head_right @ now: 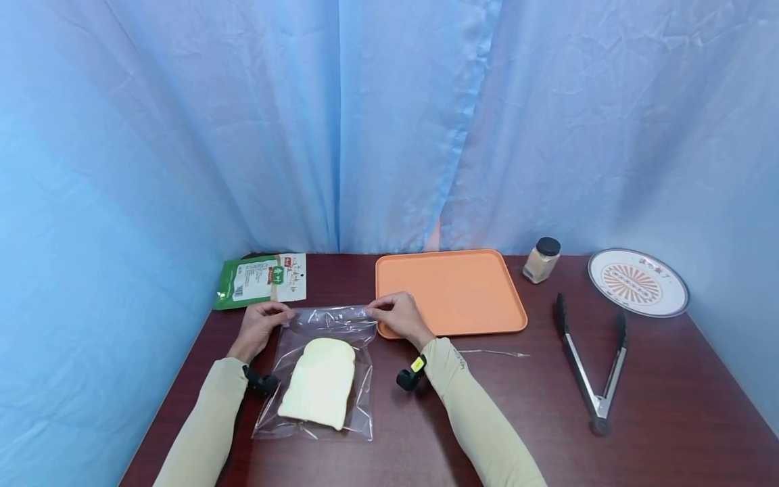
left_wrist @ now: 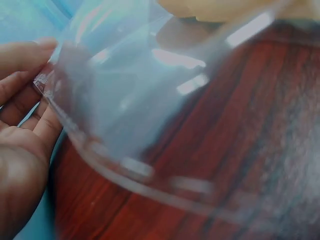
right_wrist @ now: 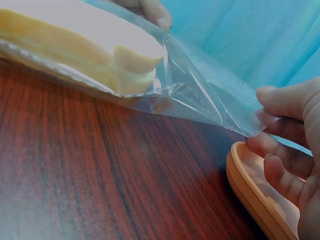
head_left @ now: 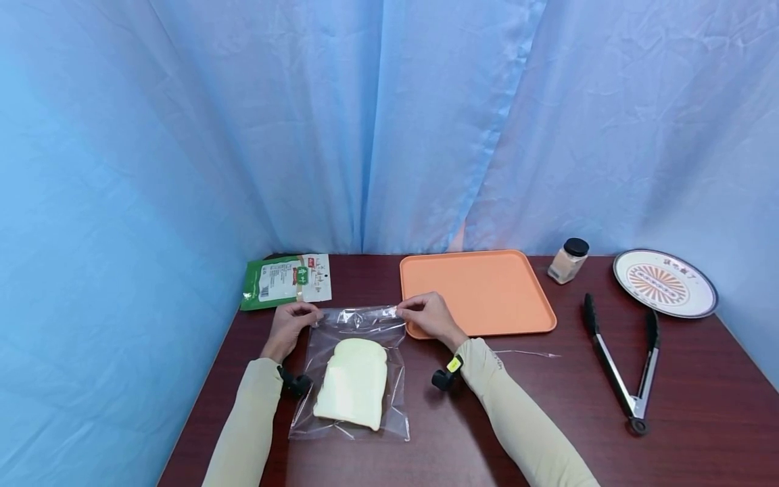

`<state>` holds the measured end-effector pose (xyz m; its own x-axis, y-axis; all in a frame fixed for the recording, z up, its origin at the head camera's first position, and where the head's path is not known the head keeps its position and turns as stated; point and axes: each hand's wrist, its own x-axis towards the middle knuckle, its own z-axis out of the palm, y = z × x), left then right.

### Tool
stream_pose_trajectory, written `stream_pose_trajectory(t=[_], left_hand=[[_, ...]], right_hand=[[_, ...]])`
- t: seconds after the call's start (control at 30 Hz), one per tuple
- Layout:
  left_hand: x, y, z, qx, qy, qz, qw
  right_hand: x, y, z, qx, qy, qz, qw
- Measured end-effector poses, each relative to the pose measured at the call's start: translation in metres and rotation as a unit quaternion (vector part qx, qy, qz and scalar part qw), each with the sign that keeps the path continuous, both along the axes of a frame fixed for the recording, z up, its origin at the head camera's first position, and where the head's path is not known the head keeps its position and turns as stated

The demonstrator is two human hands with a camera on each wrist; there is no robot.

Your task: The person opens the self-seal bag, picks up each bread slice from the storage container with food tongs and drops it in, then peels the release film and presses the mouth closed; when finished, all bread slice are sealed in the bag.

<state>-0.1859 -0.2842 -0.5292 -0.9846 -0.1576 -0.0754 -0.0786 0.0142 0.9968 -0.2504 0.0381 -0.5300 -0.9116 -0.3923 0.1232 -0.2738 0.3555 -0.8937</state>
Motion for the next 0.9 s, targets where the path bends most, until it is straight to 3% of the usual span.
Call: stream_pose_trajectory(t=[0.27, 0.6, 0.73, 0.9], left_hand=[[0.0014, -0.0019, -0.0045, 0.023, 0.016, -0.002, 0.9996], [0.0028, -0.0028, -0.0050, 0.043, 0.025, -0.001, 0.9988], [0.0027, -0.0028, -0.0047, 0.043, 0.020, -0.004, 0.9989], [0.0022, 0.0001, -0.0021, 0.045, 0.006, 0.014, 0.9989]], right_hand=[[0.0007, -0.0015, 0.0026, 0.011, 0.006, -0.013, 0.9998], [0.0016, -0.0003, 0.0045, -0.017, 0.003, -0.002, 0.9998], [0.0019, 0.0000, 0.0058, -0.032, -0.015, -0.004, 0.9994], [0.0024, 0.0012, 0.0062, -0.039, -0.042, -0.011, 0.9983]])
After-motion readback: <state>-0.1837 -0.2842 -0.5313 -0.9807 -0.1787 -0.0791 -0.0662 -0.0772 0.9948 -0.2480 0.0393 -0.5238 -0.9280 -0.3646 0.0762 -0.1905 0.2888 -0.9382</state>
